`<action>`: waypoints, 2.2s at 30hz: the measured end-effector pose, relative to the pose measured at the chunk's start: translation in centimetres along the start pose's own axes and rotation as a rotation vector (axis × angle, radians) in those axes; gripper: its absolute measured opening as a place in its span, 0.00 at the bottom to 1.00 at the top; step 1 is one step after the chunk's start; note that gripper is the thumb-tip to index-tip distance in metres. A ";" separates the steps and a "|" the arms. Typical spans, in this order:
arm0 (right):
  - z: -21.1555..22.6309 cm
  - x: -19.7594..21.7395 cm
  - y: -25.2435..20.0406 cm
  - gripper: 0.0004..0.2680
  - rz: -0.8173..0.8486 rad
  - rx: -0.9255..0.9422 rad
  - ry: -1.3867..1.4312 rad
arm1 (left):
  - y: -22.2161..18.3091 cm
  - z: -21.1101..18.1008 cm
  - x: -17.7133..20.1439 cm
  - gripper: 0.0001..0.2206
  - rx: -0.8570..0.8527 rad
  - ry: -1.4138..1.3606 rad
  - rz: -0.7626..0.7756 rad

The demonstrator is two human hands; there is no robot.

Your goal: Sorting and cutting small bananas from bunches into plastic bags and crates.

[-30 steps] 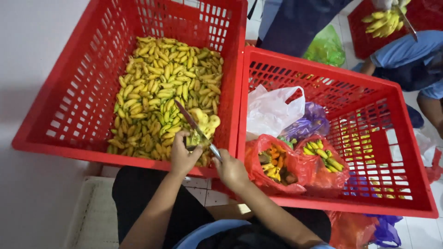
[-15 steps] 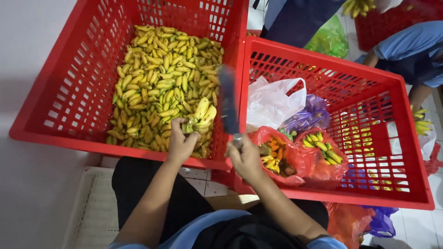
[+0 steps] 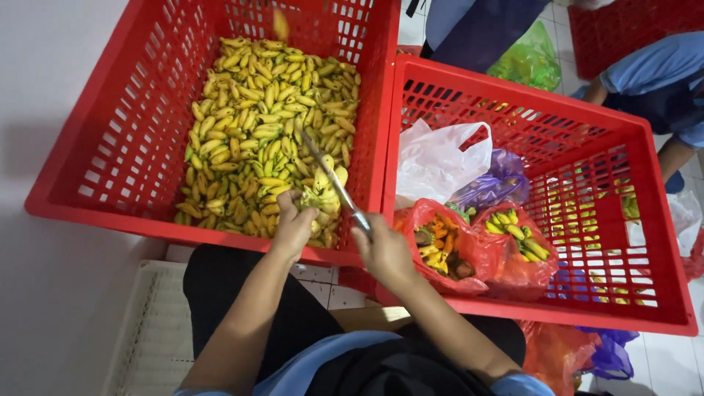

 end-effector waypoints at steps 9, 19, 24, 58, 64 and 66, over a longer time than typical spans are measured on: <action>0.0 -3.1 0.9 0.11 0.150 -0.024 -0.233 | 0.7 0.2 -0.4 0.22 -0.154 0.002 -0.036; -1.0 1.9 1.8 0.09 -0.169 -0.057 0.311 | 0.6 1.6 0.3 0.22 -0.095 -0.013 0.006; -2.3 2.3 1.9 0.06 -0.332 0.034 0.482 | -1.0 0.4 0.7 0.22 -0.064 0.013 0.067; -0.3 3.2 11.6 0.19 0.158 0.122 0.180 | -5.2 -0.3 -0.5 0.17 -0.498 0.007 0.217; 1.8 2.9 11.9 0.14 0.186 0.166 0.074 | -5.2 -0.3 -0.5 0.18 -0.508 -0.015 0.252; 3.2 3.4 11.6 0.13 0.119 0.269 0.176 | -4.6 0.6 -0.6 0.18 -0.436 -0.003 0.257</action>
Point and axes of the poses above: each hand's wrist, its own y-axis towards the middle knuckle, its own x-axis out of the back of the hand, z = x × y, the point moved 3 cm from there along y, towards the middle knuckle, and after that the axes turned 13 degrees about x, right-handed, at the moved point
